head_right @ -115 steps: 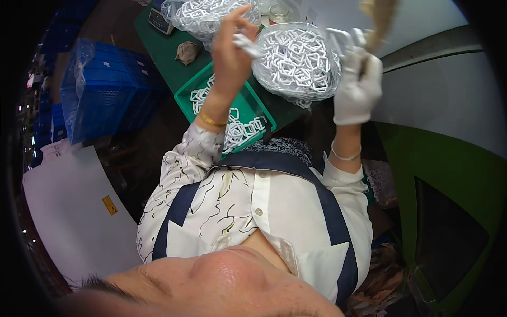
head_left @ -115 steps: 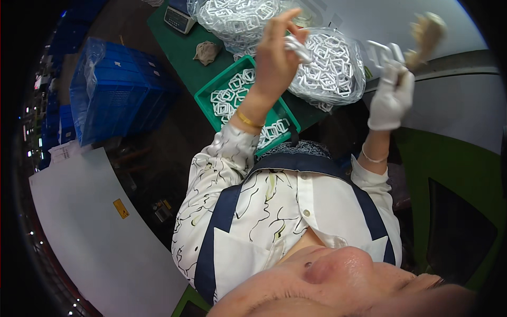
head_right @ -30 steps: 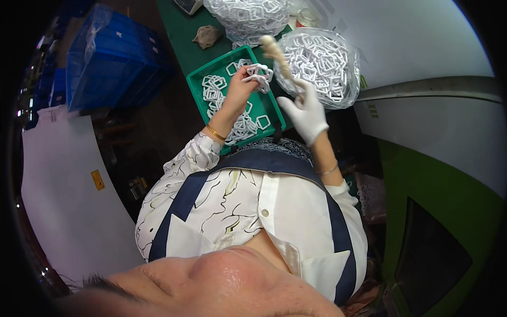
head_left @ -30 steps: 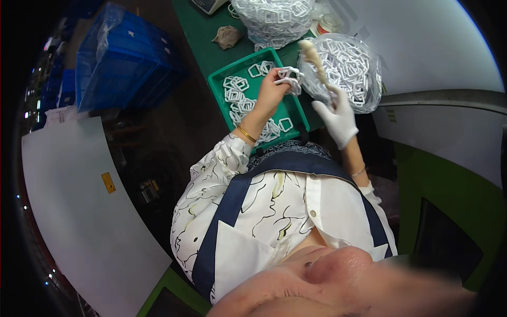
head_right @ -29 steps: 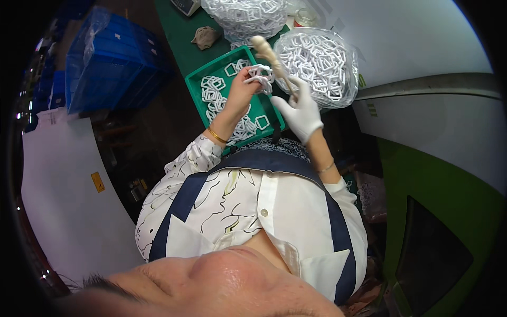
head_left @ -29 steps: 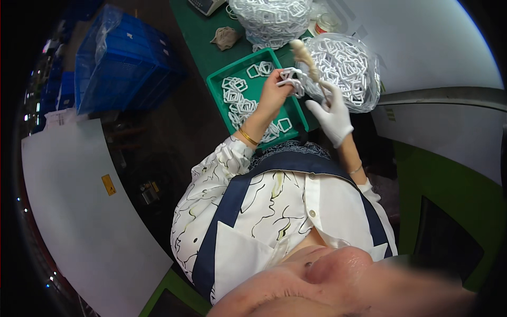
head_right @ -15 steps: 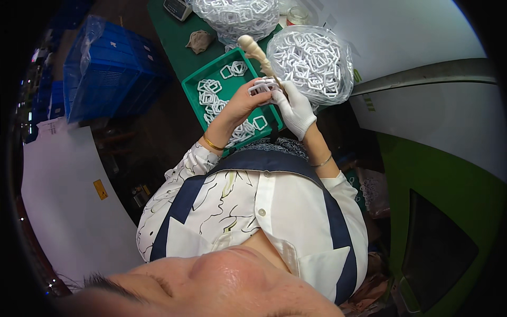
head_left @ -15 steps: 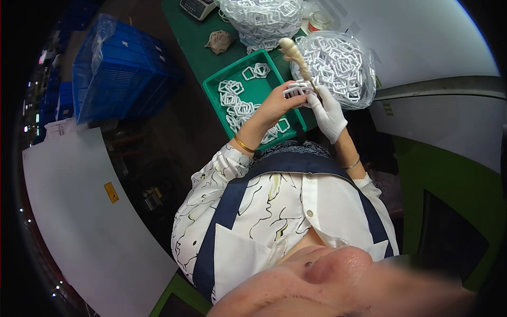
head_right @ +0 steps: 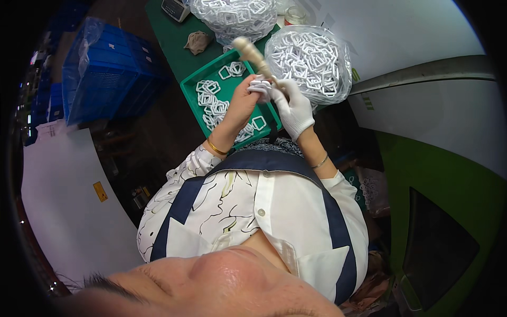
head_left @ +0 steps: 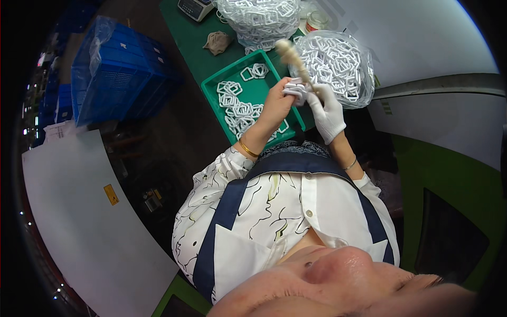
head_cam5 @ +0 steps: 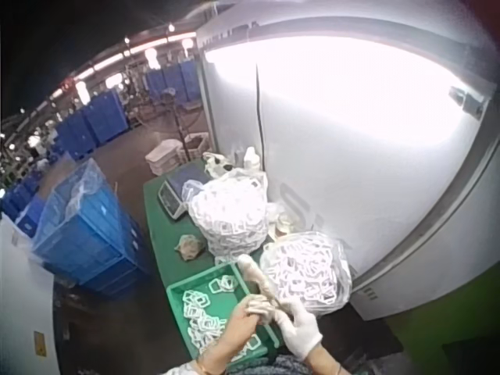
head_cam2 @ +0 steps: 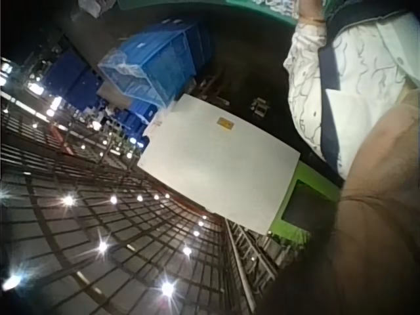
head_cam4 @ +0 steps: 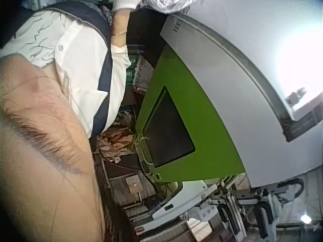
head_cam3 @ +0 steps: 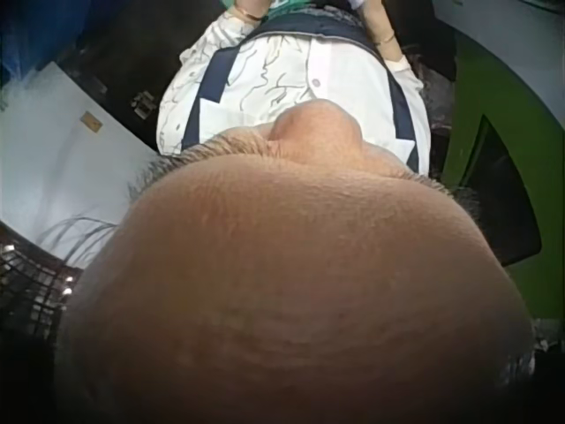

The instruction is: Manually sorting small white electronic components from a tray and placing them into clear plastic bags.

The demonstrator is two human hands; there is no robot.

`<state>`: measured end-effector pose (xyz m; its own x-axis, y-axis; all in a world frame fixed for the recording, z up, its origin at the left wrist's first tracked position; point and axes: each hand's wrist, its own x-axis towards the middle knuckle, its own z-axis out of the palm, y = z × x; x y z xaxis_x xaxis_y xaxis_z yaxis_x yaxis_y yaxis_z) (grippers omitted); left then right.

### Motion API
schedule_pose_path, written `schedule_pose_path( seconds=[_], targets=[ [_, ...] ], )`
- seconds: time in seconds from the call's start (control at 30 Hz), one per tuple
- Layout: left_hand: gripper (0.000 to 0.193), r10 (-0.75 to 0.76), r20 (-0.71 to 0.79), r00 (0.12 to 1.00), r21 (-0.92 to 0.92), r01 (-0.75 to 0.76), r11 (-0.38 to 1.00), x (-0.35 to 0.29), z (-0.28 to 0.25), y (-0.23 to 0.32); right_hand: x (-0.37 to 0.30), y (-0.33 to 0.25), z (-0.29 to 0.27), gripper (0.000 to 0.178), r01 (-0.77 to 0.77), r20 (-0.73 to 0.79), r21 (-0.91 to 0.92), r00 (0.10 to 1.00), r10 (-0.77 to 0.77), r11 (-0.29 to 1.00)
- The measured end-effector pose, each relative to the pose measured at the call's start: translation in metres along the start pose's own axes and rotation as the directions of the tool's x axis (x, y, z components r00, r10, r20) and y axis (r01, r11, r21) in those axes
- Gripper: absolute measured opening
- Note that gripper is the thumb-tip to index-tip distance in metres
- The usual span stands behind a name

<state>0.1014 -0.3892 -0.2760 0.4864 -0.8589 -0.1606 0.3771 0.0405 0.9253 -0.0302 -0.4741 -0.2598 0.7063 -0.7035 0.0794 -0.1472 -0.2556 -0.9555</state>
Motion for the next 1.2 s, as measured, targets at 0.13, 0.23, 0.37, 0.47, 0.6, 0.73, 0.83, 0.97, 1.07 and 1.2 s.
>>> schedule_pose_path(
  seconds=[0.13,0.23,0.37,0.47,0.6,0.73,0.83,0.97,1.07,1.2],
  targets=[
    [0.023,0.159,-0.068,0.985,0.212,-0.141,0.967,0.001,0.004,0.007,-0.001,0.002,-0.003,0.042,-0.029,-0.029,0.229,0.999,0.036,0.973],
    [0.024,0.217,0.047,0.975,0.302,-0.221,0.927,-0.002,0.006,0.012,-0.004,-0.016,-0.007,0.056,-0.143,0.157,0.100,0.979,0.126,0.985],
    [0.025,0.205,0.057,0.977,-0.092,-0.199,0.976,-0.009,0.023,0.017,-0.003,-0.021,0.003,0.043,-0.077,0.062,0.520,0.997,0.052,0.850],
    [0.026,0.010,0.076,0.997,-0.465,0.027,0.885,-0.018,0.037,0.032,-0.005,-0.038,0.003,0.036,-0.078,0.020,0.629,0.996,0.084,0.773],
    [0.023,0.063,0.103,0.993,-0.438,-0.012,0.899,-0.013,0.029,0.019,-0.006,-0.035,0.000,0.028,-0.032,-0.019,0.476,0.999,0.046,0.879],
    [0.036,0.434,0.129,0.892,0.451,-0.442,0.776,-0.003,0.018,0.042,-0.001,-0.027,-0.012,0.030,-0.093,0.064,0.179,0.995,0.083,0.979],
    [0.047,0.588,0.350,0.730,0.729,-0.606,0.318,0.001,0.018,0.055,-0.003,-0.031,-0.015,0.038,-0.059,0.053,-0.028,0.997,0.061,0.998],
    [0.037,0.465,0.300,0.833,0.772,-0.498,0.395,0.008,0.008,0.043,-0.013,-0.038,-0.006,0.034,-0.096,0.002,0.094,0.995,0.097,0.991],
    [0.028,0.227,0.118,0.967,0.426,-0.256,0.868,0.013,0.008,0.045,-0.018,-0.033,-0.010,0.021,0.103,0.003,-0.206,0.994,-0.105,0.973],
    [0.024,-0.133,0.219,0.967,-0.470,0.224,0.854,0.020,0.000,0.033,-0.018,-0.021,-0.015,0.024,-0.052,-0.057,-0.163,0.997,0.043,0.985]
  ],
)
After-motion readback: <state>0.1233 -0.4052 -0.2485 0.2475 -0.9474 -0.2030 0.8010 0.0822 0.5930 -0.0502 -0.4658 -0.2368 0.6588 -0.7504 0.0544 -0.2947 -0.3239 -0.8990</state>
